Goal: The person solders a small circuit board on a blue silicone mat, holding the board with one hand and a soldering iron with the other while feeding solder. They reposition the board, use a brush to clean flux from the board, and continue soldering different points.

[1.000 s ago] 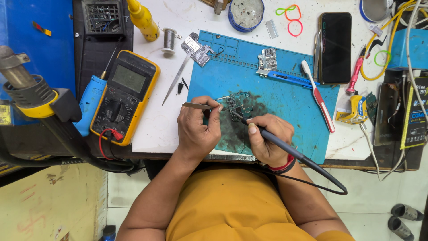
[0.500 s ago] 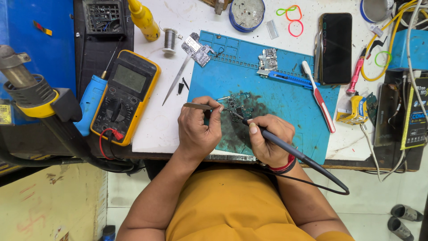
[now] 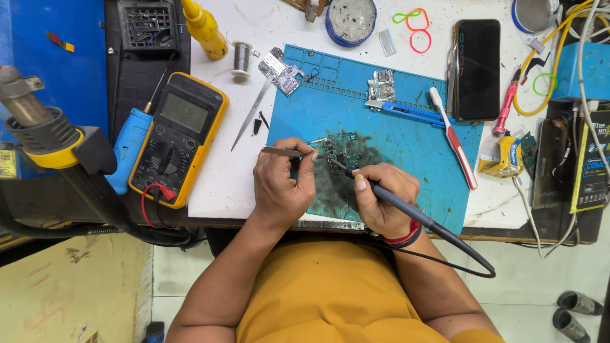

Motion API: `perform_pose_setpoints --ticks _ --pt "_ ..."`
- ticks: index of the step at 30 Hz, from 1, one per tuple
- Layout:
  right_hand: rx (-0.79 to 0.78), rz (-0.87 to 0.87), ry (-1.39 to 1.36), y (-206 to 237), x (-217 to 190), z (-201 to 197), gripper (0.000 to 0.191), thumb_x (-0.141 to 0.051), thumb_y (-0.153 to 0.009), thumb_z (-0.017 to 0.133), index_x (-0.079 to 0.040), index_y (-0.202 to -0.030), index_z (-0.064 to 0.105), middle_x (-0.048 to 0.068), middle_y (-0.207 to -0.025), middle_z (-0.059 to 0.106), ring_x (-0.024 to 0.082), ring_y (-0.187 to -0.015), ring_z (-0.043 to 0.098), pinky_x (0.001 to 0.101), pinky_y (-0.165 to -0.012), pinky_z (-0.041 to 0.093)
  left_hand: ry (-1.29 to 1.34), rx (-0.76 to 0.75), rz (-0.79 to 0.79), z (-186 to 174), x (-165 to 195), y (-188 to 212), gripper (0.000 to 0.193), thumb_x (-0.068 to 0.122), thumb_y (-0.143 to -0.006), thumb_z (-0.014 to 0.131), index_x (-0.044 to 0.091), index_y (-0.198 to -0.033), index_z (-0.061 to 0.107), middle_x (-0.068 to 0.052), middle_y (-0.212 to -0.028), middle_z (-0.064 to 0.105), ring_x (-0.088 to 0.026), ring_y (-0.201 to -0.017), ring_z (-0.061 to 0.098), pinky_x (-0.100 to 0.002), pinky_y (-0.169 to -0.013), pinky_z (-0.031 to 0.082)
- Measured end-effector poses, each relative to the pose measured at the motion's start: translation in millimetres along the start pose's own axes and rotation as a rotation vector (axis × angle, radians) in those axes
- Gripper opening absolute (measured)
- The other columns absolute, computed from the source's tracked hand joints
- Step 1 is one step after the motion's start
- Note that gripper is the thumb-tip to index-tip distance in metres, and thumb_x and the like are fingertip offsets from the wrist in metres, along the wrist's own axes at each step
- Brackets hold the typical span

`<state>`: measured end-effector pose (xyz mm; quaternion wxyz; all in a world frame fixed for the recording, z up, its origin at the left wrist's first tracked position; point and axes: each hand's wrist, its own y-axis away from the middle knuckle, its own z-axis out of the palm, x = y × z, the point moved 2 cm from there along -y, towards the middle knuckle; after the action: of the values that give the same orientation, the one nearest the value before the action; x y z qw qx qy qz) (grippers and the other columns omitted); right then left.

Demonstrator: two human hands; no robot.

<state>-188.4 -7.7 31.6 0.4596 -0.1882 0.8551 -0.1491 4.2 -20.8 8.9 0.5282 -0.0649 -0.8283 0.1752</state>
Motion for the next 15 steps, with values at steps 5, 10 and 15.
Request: perform_pose_setpoints --ticks 5,10,15 --pt "0.003 0.010 0.002 0.1 -0.9 -0.2 0.008 -0.006 -0.096 0.066 0.000 -0.091 0.066 0.011 -0.079 0.069 0.021 -0.063 0.065 0.0303 -0.060 0.049 0.007 -0.006 -0.012 -0.3 -0.3 -0.3 0.015 0.004 -0.095 0.074 0.008 -0.103 0.061 -0.002 -0.085 0.067 -0.019 -0.072 0.065 -0.036 -0.077 0.049" --pt "0.006 0.019 0.001 0.1 -0.7 -0.6 0.008 -0.006 -0.096 0.066 0.000 -0.091 0.066 0.011 -0.076 0.068 0.022 -0.063 0.065 0.0305 -0.060 0.049 -0.003 0.001 0.013 -0.1 1.2 -0.5 0.015 0.004 -0.095 0.073 0.008 -0.103 0.061 -0.004 -0.088 0.067 -0.020 -0.075 0.065 -0.036 -0.079 0.049" --pt "0.004 0.012 0.011 0.2 -0.7 -0.6 0.008 -0.006 -0.096 0.066 0.000 -0.091 0.066 0.011 -0.078 0.069 0.022 -0.064 0.066 0.0309 -0.061 0.049 0.003 -0.001 0.002 0.0 1.0 -0.5 0.015 0.004 -0.095 0.073 0.008 -0.103 0.061 -0.003 -0.087 0.067 -0.020 -0.075 0.065 -0.036 -0.078 0.049"
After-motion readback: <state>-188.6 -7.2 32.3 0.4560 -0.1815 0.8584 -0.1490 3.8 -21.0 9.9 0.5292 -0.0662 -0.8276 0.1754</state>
